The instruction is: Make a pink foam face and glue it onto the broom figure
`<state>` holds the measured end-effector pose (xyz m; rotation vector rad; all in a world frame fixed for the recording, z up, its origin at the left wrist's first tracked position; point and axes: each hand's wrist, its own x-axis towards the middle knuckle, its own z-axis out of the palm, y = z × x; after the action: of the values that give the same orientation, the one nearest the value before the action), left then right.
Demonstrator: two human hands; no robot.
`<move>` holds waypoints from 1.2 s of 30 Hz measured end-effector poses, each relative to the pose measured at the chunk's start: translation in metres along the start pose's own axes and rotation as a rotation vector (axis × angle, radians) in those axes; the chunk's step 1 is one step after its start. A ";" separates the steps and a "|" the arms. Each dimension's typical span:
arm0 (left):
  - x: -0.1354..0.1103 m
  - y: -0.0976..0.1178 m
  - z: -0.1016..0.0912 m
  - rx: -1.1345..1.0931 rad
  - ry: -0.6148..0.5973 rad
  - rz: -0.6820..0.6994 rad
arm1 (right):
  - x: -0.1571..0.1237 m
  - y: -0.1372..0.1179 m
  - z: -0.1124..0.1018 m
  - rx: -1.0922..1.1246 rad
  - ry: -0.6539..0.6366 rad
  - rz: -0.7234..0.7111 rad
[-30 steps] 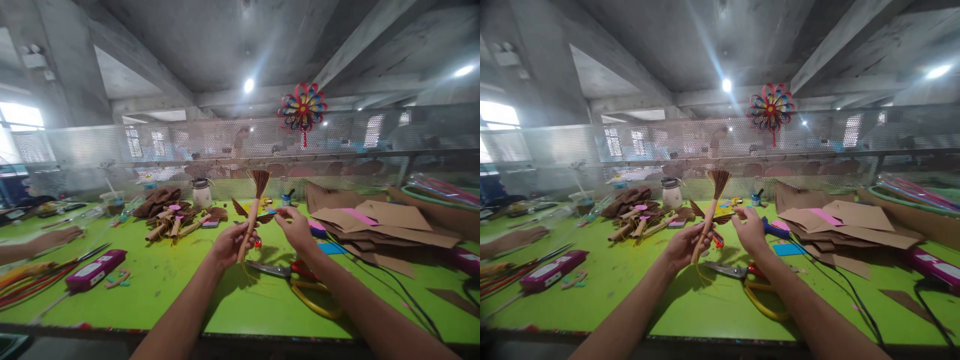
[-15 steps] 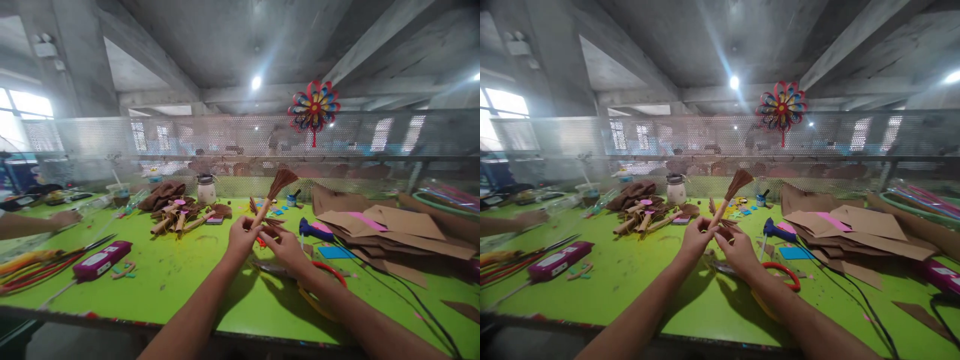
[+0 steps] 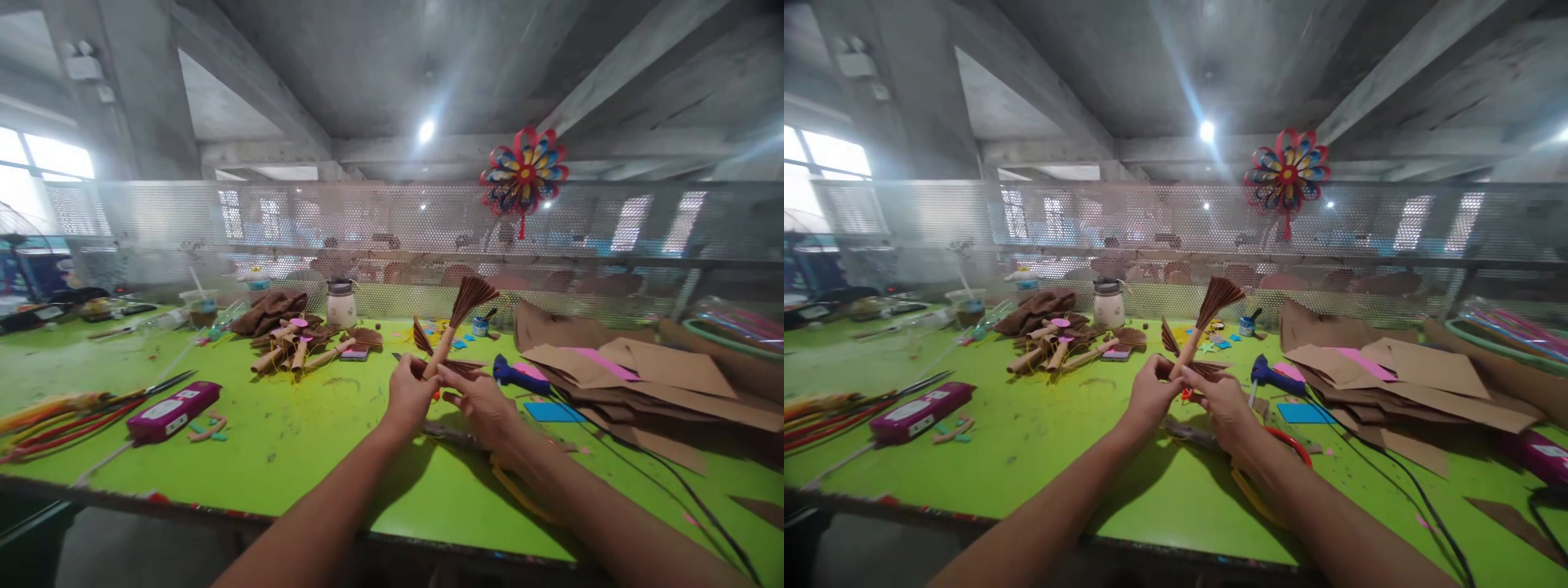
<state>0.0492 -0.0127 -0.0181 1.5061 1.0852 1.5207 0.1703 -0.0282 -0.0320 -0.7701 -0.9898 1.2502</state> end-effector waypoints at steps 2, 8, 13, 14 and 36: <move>-0.001 -0.003 0.003 -0.018 -0.010 -0.026 | 0.000 0.000 0.001 0.033 -0.002 -0.011; -0.001 -0.005 0.010 -0.141 -0.089 -0.087 | 0.003 -0.003 0.002 0.021 0.052 -0.042; -0.002 0.000 0.004 -0.414 -0.251 -0.203 | 0.006 -0.012 -0.006 -0.099 0.063 -0.048; -0.002 0.001 0.002 -0.499 -0.280 -0.268 | 0.007 -0.012 -0.008 -0.113 0.057 -0.049; -0.007 0.003 0.003 -0.797 -0.433 -0.366 | 0.005 -0.011 -0.009 -0.163 -0.203 -0.084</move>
<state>0.0525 -0.0198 -0.0181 0.9371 0.3814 1.0926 0.1833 -0.0247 -0.0253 -0.7288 -1.2889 1.2022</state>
